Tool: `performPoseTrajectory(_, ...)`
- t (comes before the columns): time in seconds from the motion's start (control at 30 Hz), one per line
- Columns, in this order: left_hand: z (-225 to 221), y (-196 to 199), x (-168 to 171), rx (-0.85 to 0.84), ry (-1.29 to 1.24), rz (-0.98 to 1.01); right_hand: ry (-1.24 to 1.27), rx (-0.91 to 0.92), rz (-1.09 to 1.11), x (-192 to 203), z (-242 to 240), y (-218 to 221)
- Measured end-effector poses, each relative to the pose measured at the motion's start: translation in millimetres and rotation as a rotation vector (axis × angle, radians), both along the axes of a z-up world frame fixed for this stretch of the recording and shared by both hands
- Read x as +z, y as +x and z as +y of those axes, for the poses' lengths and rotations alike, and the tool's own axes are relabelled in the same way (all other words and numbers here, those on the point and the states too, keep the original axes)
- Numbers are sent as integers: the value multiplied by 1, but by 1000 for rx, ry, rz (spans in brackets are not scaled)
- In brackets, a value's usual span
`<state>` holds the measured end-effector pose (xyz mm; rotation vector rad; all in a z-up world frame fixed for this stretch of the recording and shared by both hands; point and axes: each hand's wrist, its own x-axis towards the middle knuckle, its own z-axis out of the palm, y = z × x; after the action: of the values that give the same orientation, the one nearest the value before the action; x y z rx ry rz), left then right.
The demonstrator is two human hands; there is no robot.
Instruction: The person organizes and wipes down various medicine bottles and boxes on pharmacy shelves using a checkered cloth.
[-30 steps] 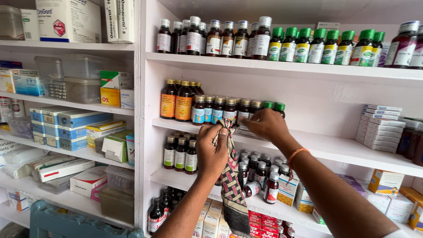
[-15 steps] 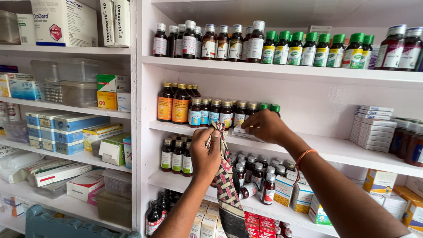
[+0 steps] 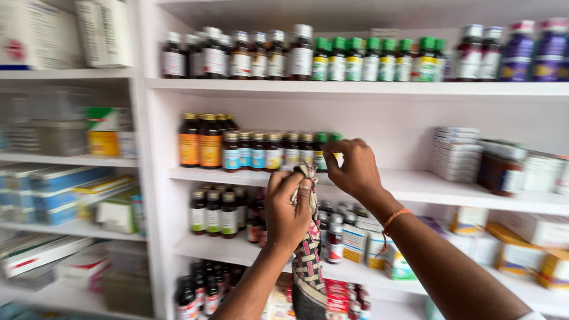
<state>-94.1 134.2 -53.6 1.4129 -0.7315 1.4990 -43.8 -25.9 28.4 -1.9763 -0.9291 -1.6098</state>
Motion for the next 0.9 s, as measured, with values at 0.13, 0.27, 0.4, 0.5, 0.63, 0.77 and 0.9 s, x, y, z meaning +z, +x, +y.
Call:
performPoseTrajectory(0.13, -69, -1, 14, -48, 90, -13, 110, -217, 49, 5, -73, 3)
performPoseTrajectory(0.27, -130, 16, 40, 123, 278, -144, 255, -466, 42, 13, -146, 8)
performPoseTrajectory(0.4, -162, 43, 75, 256, 514, 397, 195, -819, 205, 33, -196, 17)
performPoseTrajectory(0.5, -164, 62, 88, 213, 496, 822, 93, -1014, 357, 55, -217, 30)
performPoseTrajectory(0.63, -168, 72, 86, 255, 575, 875, 10, -1165, 359, 68, -239, 47)
performPoseTrajectory(0.77, -166, 71, 87, 229, 534, 883, 46, -1165, 517, 71, -248, 62)
performPoseTrajectory(0.9, -167, 69, 88, 241, 537, 881, 9, -1180, 457, 70, -258, 75)
